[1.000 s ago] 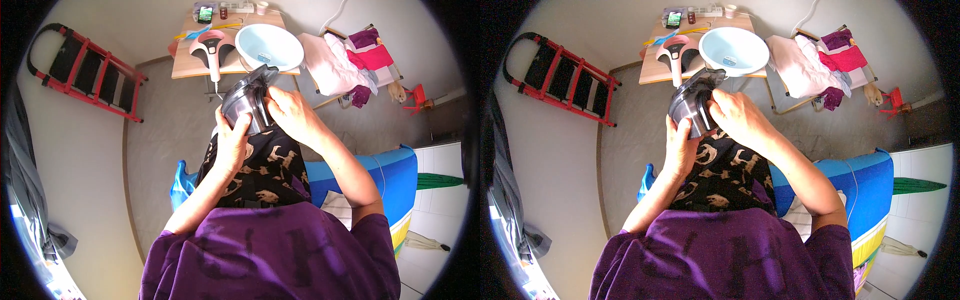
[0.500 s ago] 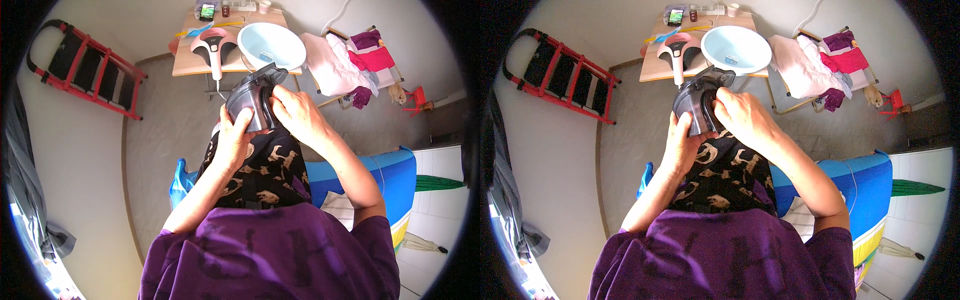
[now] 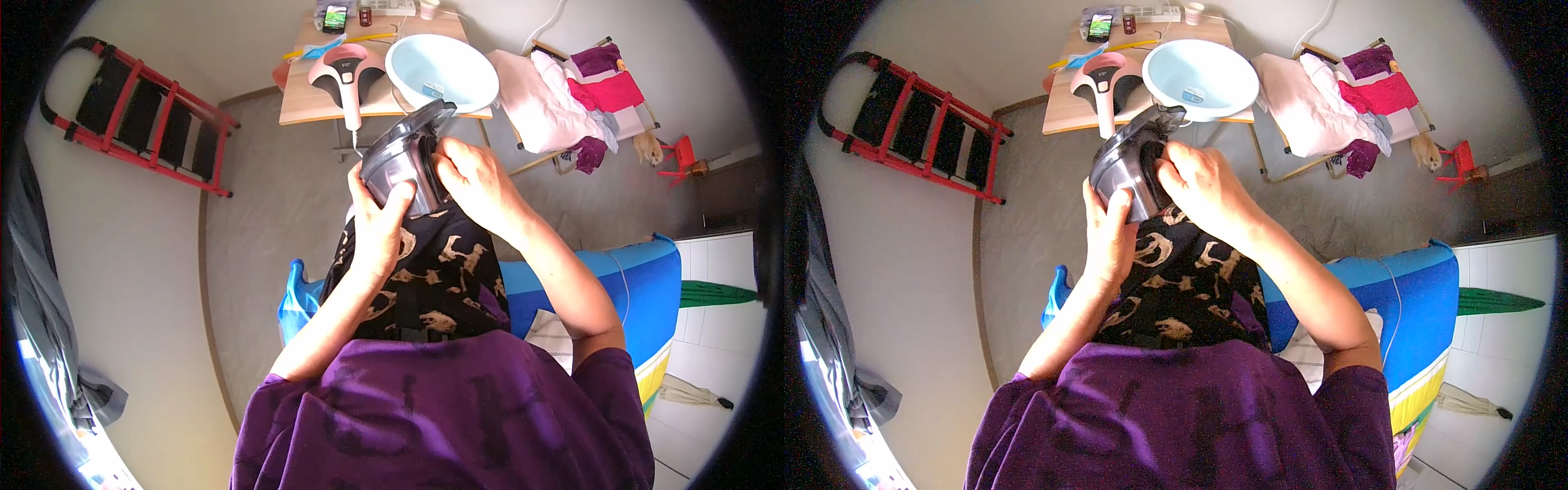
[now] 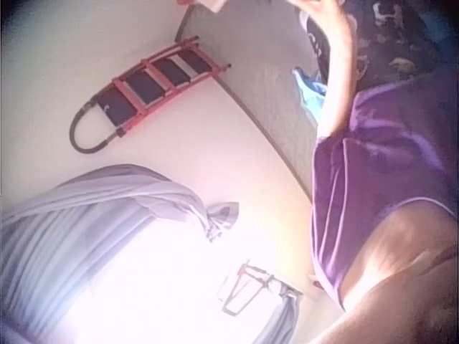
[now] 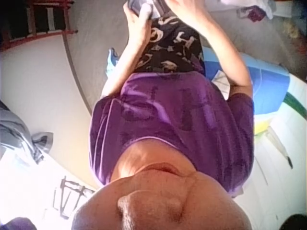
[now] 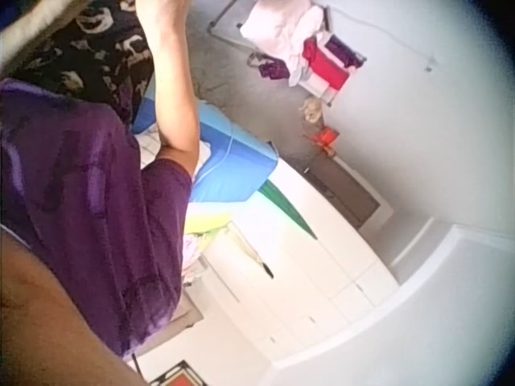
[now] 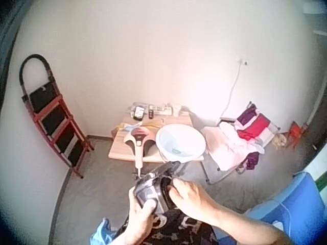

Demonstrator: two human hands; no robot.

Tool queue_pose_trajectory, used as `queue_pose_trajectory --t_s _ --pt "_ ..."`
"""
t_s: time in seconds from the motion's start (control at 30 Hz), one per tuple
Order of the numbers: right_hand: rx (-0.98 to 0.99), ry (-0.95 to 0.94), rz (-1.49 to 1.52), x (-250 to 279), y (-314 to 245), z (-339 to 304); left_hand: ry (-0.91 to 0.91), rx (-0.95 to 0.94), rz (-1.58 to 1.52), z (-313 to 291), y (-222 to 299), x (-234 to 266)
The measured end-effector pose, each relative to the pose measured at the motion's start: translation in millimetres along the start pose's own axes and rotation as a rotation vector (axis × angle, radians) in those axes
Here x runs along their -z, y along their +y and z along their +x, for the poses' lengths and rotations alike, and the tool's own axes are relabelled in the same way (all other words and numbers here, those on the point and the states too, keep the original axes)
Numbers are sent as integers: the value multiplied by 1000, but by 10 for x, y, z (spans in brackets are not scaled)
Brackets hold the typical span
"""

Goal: Assembling handheld vacuum cleaner parts and winding the power cord around a garment steamer.

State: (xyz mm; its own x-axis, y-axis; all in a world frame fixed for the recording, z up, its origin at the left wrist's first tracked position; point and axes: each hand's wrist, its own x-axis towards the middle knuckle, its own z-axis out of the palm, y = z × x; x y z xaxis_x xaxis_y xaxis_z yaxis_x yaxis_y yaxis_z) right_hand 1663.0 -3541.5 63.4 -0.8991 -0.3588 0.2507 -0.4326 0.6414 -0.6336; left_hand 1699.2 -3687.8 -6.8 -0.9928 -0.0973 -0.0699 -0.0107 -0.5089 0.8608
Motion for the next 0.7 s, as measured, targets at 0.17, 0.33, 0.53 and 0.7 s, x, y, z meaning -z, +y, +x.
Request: queue_pose_trajectory --t_s 0.17,0.33,0.53,0.7 --pt "-86 35 100 -135 72 -40 -6 -88 122 33 -51 85" --pt "-293 -114 344 -82 -98 -59 -341 318 -483 146 -243 318" --pt "-370 -44 637 57 -196 -221 -353 413 -790 135 -187 340" --pt "-233 195 402 -34 80 -271 -425 415 -904 111 -172 306"
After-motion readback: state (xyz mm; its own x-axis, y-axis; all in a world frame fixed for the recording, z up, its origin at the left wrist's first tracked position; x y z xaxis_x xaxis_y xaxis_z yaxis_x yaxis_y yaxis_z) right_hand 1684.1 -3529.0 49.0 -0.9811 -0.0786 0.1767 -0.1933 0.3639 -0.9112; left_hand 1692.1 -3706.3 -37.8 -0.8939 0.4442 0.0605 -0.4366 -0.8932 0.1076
